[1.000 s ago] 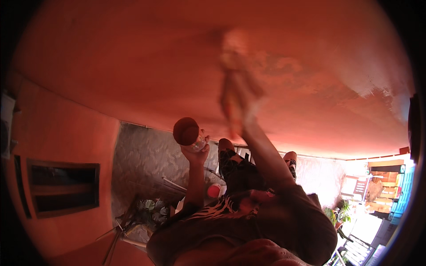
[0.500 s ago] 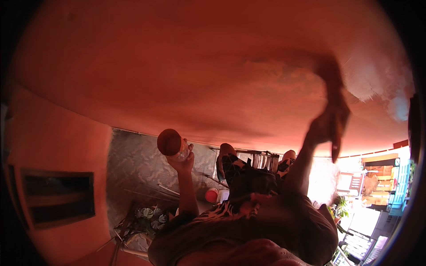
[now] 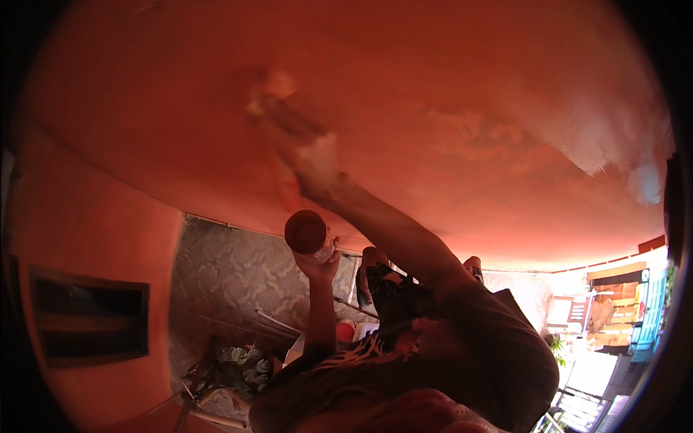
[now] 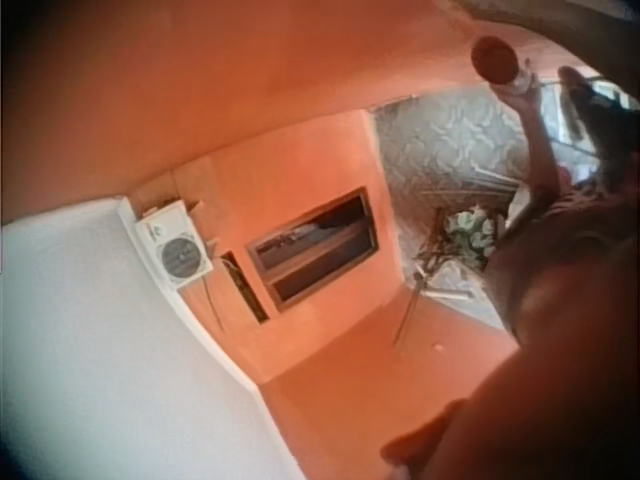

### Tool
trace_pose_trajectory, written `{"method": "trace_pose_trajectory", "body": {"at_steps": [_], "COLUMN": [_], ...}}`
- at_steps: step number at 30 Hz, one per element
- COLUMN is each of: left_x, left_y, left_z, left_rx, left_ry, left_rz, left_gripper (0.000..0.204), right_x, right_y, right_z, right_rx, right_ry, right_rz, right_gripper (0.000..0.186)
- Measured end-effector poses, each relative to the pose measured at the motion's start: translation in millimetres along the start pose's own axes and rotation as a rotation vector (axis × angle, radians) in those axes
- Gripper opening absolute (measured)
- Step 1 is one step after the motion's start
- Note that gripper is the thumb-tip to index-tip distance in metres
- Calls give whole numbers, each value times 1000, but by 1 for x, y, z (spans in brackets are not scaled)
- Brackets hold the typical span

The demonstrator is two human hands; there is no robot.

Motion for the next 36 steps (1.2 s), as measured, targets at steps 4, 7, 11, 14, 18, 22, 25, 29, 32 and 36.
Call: {"method": "trace_pose_trajectory", "body": {"at_steps": [4,7,11,14,18,22,25,29,32,36], "left_x": [6,2,2,4,14,13,29,30,48,60], "left_y": [-1,-6,-1,1,7,8,8,17,13,18], "left_z": [7,2,16,2,-2,-17,-15,-45,-16,-9], "left_rx": [93,108,158,117,133,142,137,110,209,251], "left_ry": [-38,-71,-46,-43,-39,-25,-64,-124,-149,-129], "left_rz": [-37,-46,-92,-151,-227,-289,-379,-436,-584,-667], "left_gripper": [67,62,63,65,63,67,67,70,72,68], "right_x": [0,-66,-145,-154,-134,-102,-45,-37,-106,-150], "right_y": [5,-51,-161,-219,-218,-154,-119,-125,-157,-200], "right_z": [-2,-95,-323,-465,-441,-227,-104,-58,-122,-268], "right_rx": [55,-31,-363,-467,-638,-438,-129,51,-172,-589], "right_ry": [106,-17,-708,-1737,-1500,-641,-111,211,100,-6], "right_rz": [11,165,397,445,361,344,171,114,325,528], "right_gripper": [49,40,32,30,20,25,30,36,36,24]}}
Point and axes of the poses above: each hand's wrist, its own y-axis towards the middle knuckle, its own z-axis out of the palm, x = y × z, the point moved 10 cm from there along y, towards the middle knuckle, and after that the axes turned 9 degrees about z, right-handed, at the moved point
